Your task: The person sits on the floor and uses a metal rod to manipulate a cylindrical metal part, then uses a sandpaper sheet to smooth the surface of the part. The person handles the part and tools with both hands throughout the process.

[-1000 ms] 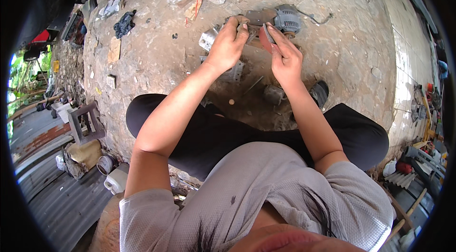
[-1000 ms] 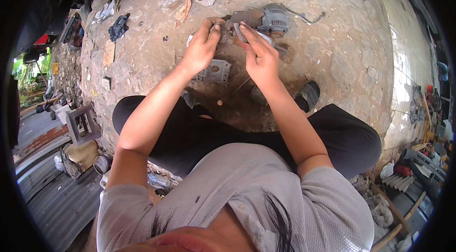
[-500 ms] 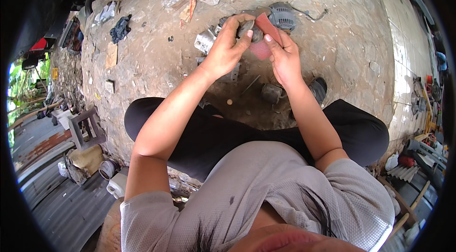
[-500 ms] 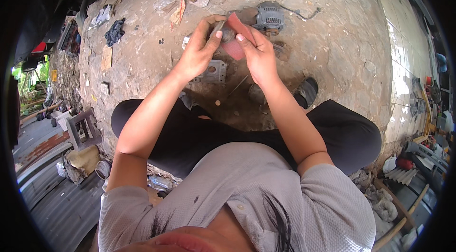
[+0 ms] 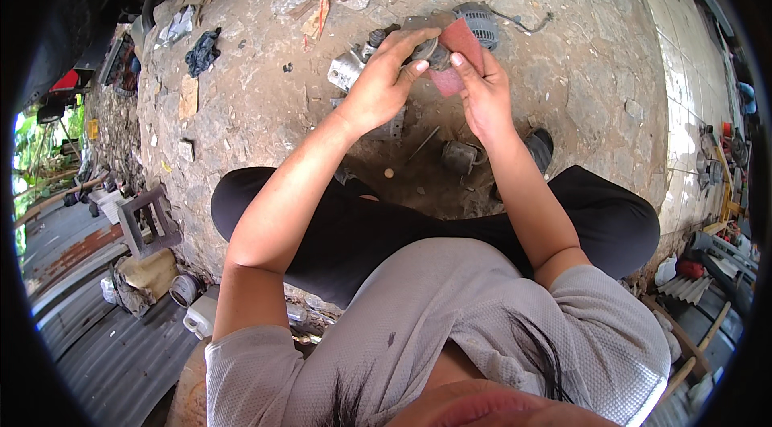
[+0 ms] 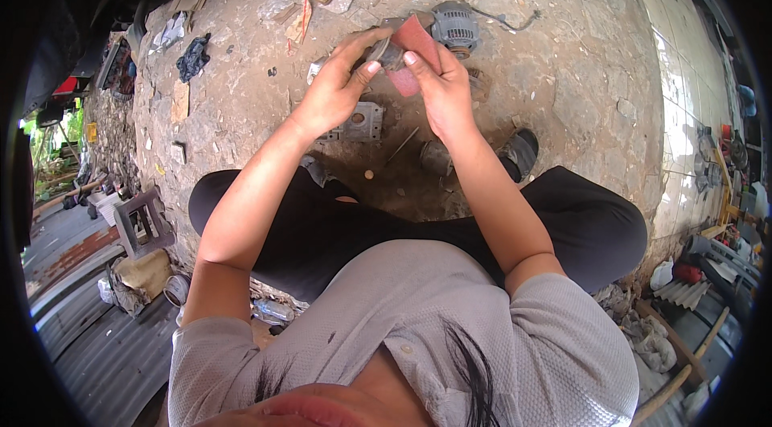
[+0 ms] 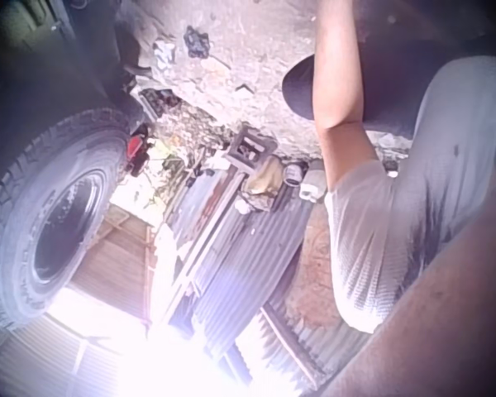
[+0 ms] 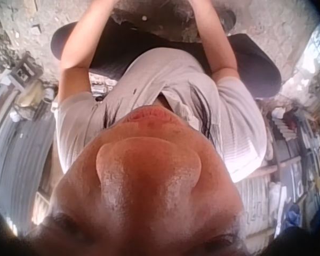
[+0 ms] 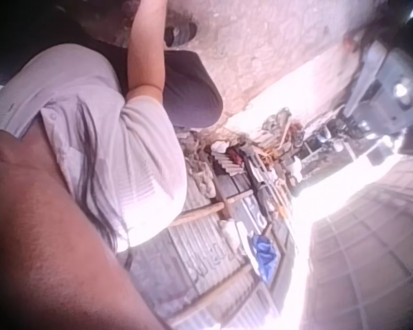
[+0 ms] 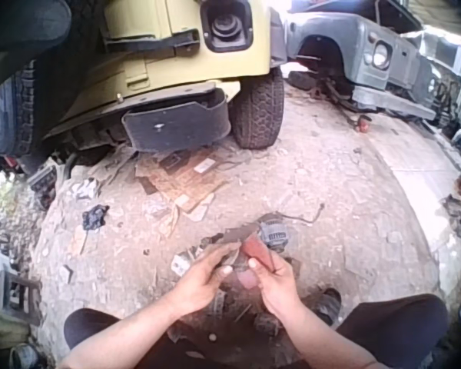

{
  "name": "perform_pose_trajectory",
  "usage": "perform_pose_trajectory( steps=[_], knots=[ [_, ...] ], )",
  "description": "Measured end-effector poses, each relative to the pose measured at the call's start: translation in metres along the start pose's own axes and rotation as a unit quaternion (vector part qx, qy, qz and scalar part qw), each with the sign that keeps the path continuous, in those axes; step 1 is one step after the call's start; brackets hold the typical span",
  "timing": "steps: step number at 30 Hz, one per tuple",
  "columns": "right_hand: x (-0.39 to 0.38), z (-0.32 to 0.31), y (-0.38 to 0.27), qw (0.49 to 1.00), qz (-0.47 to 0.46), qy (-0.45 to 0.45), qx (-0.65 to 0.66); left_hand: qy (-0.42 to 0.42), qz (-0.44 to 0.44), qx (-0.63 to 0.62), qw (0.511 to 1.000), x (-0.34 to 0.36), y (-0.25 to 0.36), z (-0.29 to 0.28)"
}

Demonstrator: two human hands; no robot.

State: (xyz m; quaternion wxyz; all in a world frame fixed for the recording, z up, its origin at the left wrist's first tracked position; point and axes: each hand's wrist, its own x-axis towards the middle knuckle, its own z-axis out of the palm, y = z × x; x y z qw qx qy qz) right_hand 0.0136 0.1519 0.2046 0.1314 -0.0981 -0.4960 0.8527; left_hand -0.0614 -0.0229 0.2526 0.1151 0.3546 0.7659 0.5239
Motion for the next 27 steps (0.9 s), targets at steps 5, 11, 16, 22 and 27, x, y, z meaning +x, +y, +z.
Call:
perform_pose_trajectory(
  steps=[5,11,16,22,27],
  knots=[
    [-0.001,0.003,-0.003,1.0,0.014,0.0,-0.013,0.016,0.012,0.008,1.0,0.001,-0.001,0.0],
    [0.0,-0.002,0.008,0.999,0.014,0.011,-0.026,0.02,0.005,0.062,0.998,0.003,-0.007,0.0],
    [0.002,-0.001,0.008,0.999,0.02,0.025,-0.034,0.031,-0.043,0.083,0.995,0.002,-0.014,0.001],
    [0.001,0.002,0.008,0.994,0.03,0.019,-0.104,0.017,-0.108,0.098,0.989,0.002,-0.024,0.0],
    [0.001,0.005,0.009,0.987,0.016,0.039,-0.154,-0.039,-0.193,0.061,0.979,0.002,-0.017,-0.003]
  ],
)
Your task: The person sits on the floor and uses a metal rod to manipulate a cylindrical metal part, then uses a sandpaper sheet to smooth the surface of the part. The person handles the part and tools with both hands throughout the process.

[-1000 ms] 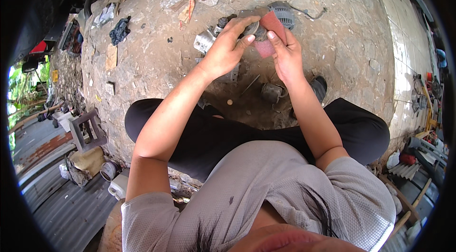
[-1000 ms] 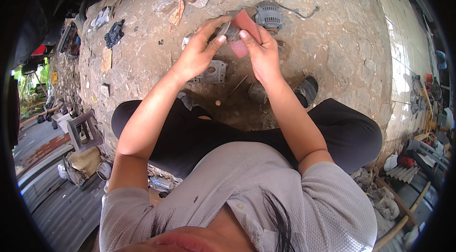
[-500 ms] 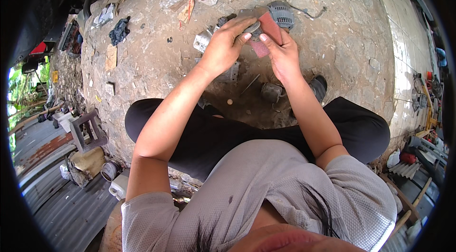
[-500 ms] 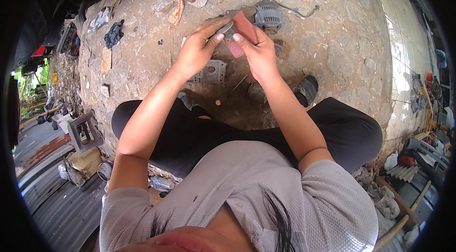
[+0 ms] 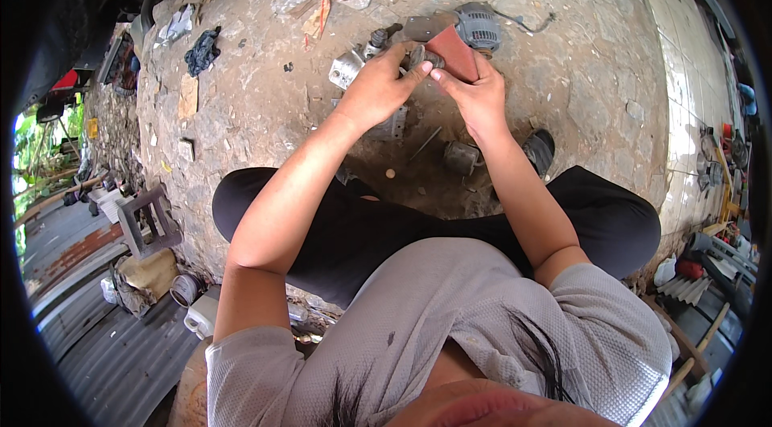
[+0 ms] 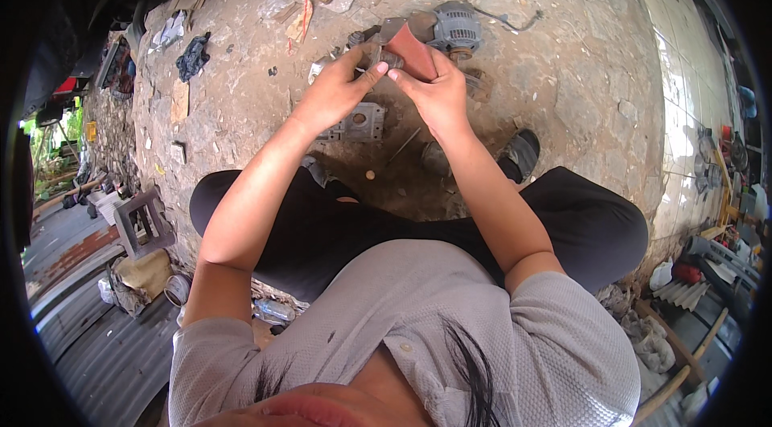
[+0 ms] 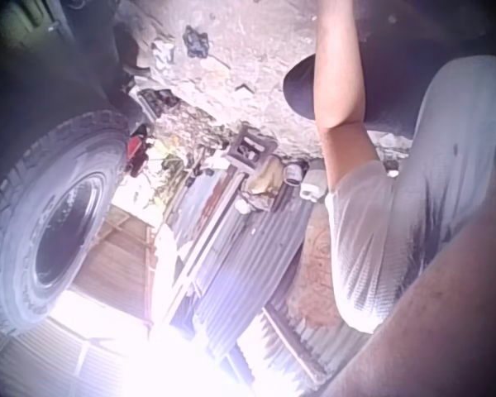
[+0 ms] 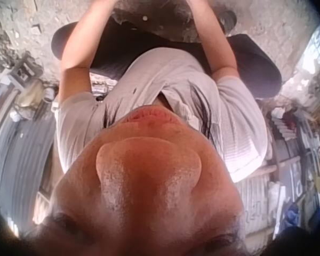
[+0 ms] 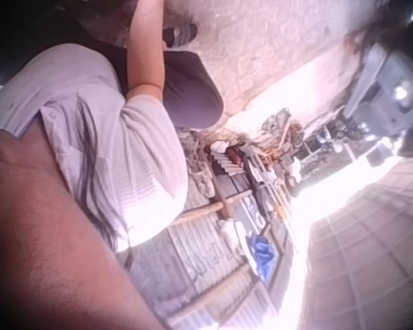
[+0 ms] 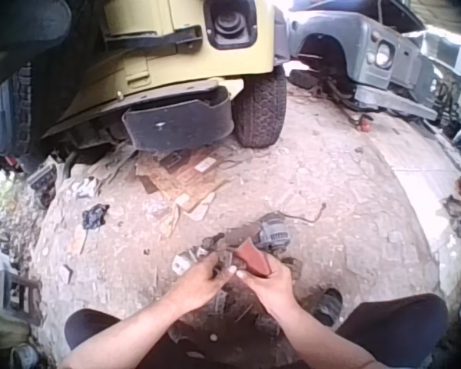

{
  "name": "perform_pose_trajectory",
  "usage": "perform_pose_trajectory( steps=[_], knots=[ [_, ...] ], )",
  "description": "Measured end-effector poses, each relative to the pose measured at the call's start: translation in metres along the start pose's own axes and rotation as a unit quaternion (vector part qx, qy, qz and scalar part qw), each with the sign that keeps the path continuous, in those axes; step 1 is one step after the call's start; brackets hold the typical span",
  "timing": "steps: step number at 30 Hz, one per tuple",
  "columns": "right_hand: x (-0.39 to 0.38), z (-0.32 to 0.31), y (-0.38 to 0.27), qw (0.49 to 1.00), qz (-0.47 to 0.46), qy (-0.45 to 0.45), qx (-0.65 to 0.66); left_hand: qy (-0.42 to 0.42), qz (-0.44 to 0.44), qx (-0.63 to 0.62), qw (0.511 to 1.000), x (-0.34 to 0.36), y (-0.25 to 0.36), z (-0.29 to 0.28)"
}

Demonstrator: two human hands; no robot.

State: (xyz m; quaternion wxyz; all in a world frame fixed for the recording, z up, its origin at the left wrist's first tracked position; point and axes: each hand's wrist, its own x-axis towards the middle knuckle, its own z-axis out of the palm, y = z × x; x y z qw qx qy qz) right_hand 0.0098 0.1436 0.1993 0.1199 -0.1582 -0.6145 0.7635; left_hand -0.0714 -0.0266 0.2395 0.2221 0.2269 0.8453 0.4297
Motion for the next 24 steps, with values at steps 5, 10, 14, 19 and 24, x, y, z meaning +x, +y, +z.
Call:
perform_pose_trajectory(
  steps=[5,10,14,19,24],
  knots=[
    [0.006,-0.005,0.006,0.999,0.003,-0.01,-0.039,-0.001,-0.01,-0.049,0.999,0.005,-0.017,0.003],
    [0.004,0.001,0.013,0.978,-0.11,-0.047,-0.169,0.007,-0.056,-0.049,0.997,0.009,-0.02,0.0],
    [0.002,0.001,0.011,0.942,-0.092,-0.075,-0.313,0.036,-0.036,-0.056,0.997,0.006,-0.017,-0.002],
    [0.0,0.005,0.003,0.924,-0.126,-0.11,-0.344,0.047,-0.021,-0.029,0.998,0.008,-0.025,-0.002],
    [-0.004,0.011,0.006,0.918,-0.224,-0.048,-0.323,0.043,-0.02,-0.039,0.998,0.009,-0.027,0.002]
  ],
)
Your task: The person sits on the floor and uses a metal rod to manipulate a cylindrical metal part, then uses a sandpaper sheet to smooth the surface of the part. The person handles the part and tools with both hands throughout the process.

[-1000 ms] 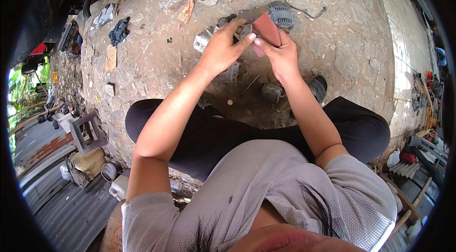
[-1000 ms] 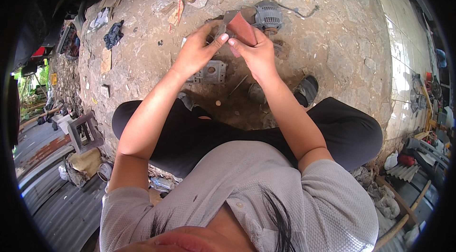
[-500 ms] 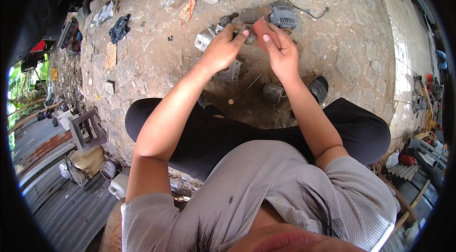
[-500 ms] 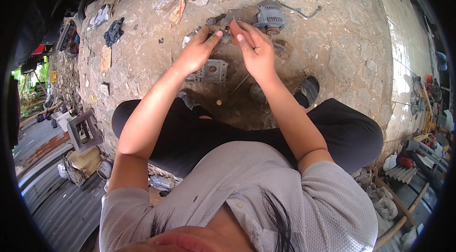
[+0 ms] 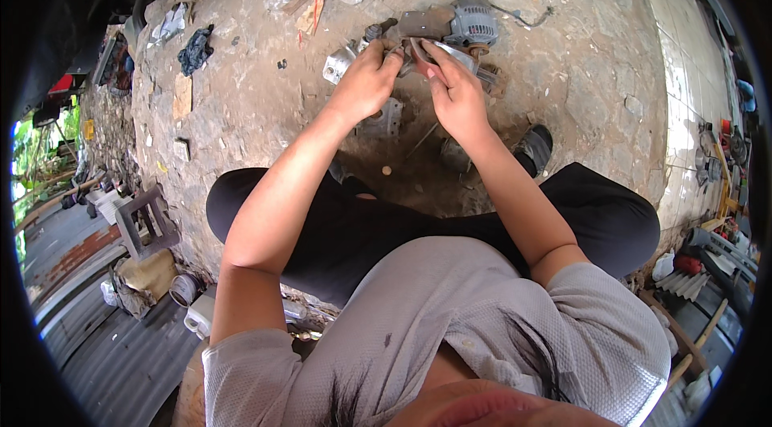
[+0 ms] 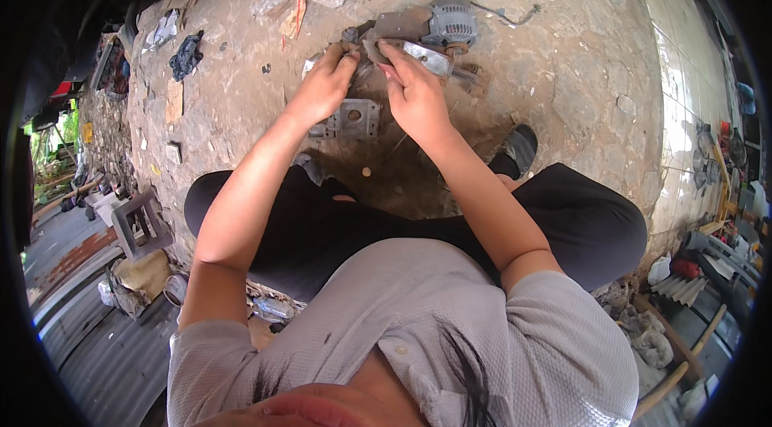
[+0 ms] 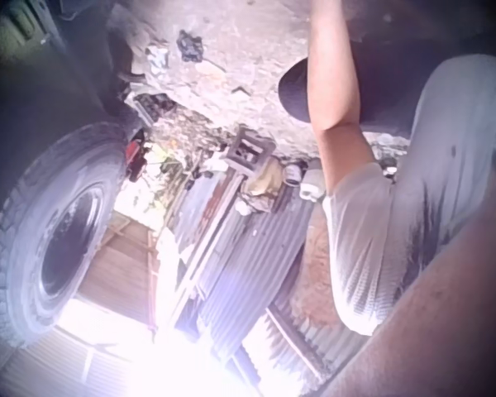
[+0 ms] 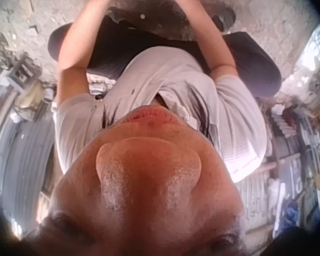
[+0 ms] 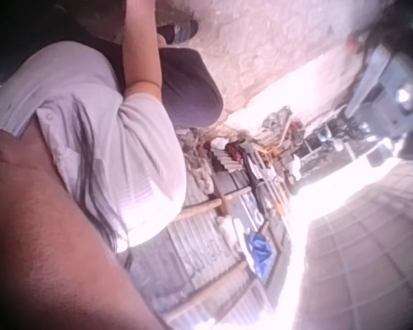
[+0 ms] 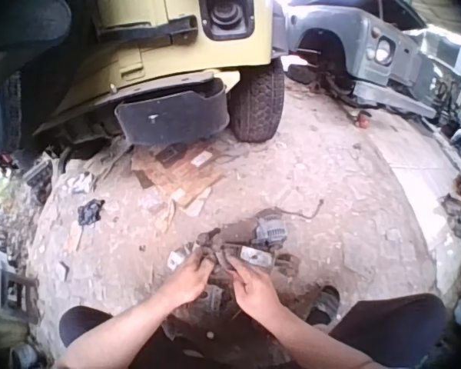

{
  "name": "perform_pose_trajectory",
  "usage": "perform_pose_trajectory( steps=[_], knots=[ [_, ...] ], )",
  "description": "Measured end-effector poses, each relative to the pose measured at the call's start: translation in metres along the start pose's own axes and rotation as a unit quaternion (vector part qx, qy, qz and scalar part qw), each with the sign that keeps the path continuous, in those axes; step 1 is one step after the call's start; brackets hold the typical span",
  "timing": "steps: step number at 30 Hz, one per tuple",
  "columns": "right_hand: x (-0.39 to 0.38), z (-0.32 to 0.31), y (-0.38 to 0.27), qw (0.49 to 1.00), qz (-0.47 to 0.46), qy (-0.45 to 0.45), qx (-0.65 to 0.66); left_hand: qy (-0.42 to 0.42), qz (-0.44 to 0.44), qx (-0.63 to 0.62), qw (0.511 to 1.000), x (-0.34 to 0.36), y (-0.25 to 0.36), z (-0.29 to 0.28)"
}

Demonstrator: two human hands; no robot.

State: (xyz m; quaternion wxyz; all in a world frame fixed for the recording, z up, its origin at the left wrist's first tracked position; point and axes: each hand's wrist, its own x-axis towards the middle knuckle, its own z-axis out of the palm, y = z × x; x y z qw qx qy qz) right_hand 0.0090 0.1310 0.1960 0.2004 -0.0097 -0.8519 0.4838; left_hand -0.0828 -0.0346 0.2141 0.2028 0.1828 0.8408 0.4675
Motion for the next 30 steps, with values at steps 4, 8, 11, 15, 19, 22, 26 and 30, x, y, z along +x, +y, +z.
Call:
perform_pose_trajectory(
  steps=[4,8,11,15,19,22,26,30],
  knots=[
    [-0.009,0.005,0.017,0.989,0.036,-0.131,-0.063,0.014,-0.012,0.024,1.0,0.002,0.0,-0.003],
    [-0.007,0.002,0.007,1.0,-0.027,0.0,0.004,0.035,-0.026,0.012,0.999,0.002,0.008,-0.008],
    [-0.009,0.005,0.024,0.986,0.114,-0.119,-0.026,0.043,-0.006,0.0,0.999,0.004,0.001,-0.009],
    [-0.002,0.003,-0.005,0.996,0.005,0.056,0.07,0.042,0.001,0.027,0.999,0.009,-0.006,-0.016],
    [-0.002,-0.002,0.004,0.998,-0.05,-0.036,0.017,0.038,0.001,0.019,0.999,0.007,0.0,-0.019],
    [-0.002,-0.001,0.0,0.999,0.001,0.02,0.037,0.039,-0.004,0.021,0.999,0.006,0.005,-0.021],
    [-0.003,-0.001,0.005,0.995,0.001,-0.089,0.046,0.037,0.0,0.021,0.999,0.006,0.008,-0.024],
    [-0.004,0.004,0.0,0.999,-0.007,0.026,0.03,0.046,0.002,0.027,0.999,0.006,0.004,-0.025]
  ],
)
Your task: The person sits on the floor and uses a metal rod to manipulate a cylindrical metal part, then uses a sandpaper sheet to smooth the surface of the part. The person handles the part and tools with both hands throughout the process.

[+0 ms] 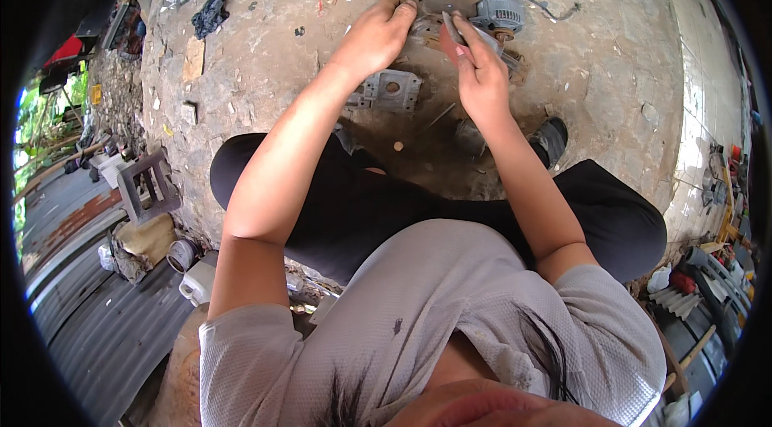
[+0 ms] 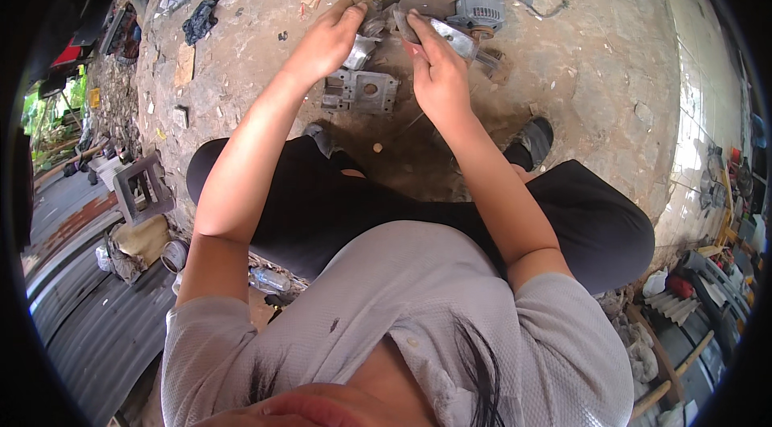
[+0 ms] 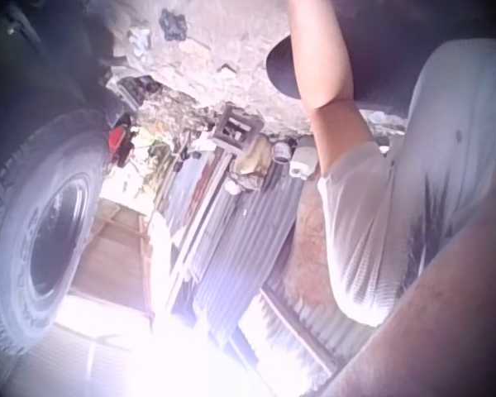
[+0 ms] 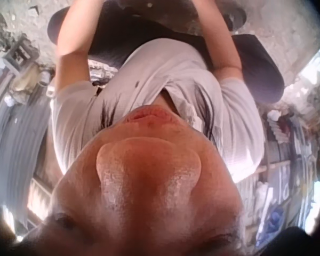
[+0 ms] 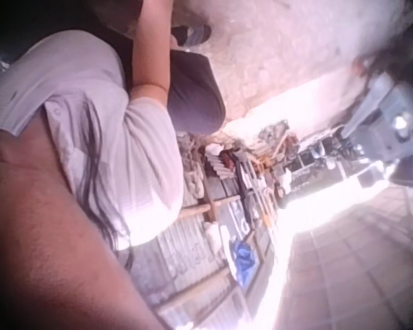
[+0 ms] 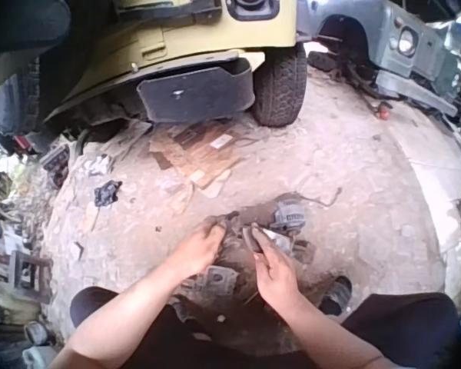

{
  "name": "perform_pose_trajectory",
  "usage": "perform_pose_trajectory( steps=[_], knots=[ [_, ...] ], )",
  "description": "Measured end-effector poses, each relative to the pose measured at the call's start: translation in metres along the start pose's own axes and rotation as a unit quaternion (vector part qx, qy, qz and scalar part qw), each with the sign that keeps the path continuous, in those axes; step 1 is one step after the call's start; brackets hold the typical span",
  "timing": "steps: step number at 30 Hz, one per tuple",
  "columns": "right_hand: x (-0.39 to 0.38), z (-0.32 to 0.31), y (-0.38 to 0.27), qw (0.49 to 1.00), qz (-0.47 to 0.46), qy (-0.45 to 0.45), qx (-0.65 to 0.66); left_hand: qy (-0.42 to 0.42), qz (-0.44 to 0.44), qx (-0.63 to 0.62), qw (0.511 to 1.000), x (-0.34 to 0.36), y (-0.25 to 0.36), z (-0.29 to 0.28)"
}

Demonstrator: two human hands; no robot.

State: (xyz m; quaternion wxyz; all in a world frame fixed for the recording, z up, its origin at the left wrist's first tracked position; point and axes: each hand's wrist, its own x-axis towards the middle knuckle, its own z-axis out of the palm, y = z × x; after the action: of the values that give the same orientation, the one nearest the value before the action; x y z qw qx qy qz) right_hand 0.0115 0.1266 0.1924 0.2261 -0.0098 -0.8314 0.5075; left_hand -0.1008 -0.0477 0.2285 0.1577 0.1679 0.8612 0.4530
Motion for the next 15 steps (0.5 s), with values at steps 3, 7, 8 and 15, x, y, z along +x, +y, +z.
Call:
perform_pose_trajectory(
  steps=[3,7,8,15],
  knots=[
    [-0.001,0.0,-0.007,0.997,0.014,-0.069,0.024,-0.01,0.005,-0.004,1.0,0.0,-0.002,0.001],
    [-0.006,0.004,0.01,0.997,0.032,-0.065,-0.01,-0.006,0.013,0.007,1.0,-0.003,0.001,0.003],
    [-0.005,0.006,0.006,1.0,0.023,-0.012,0.013,-0.017,0.004,0.011,1.0,-0.003,0.001,0.004],
    [-0.005,0.003,0.013,0.998,-0.02,-0.05,-0.038,-0.025,0.025,0.009,0.999,-0.004,-0.001,0.007]
  ],
)
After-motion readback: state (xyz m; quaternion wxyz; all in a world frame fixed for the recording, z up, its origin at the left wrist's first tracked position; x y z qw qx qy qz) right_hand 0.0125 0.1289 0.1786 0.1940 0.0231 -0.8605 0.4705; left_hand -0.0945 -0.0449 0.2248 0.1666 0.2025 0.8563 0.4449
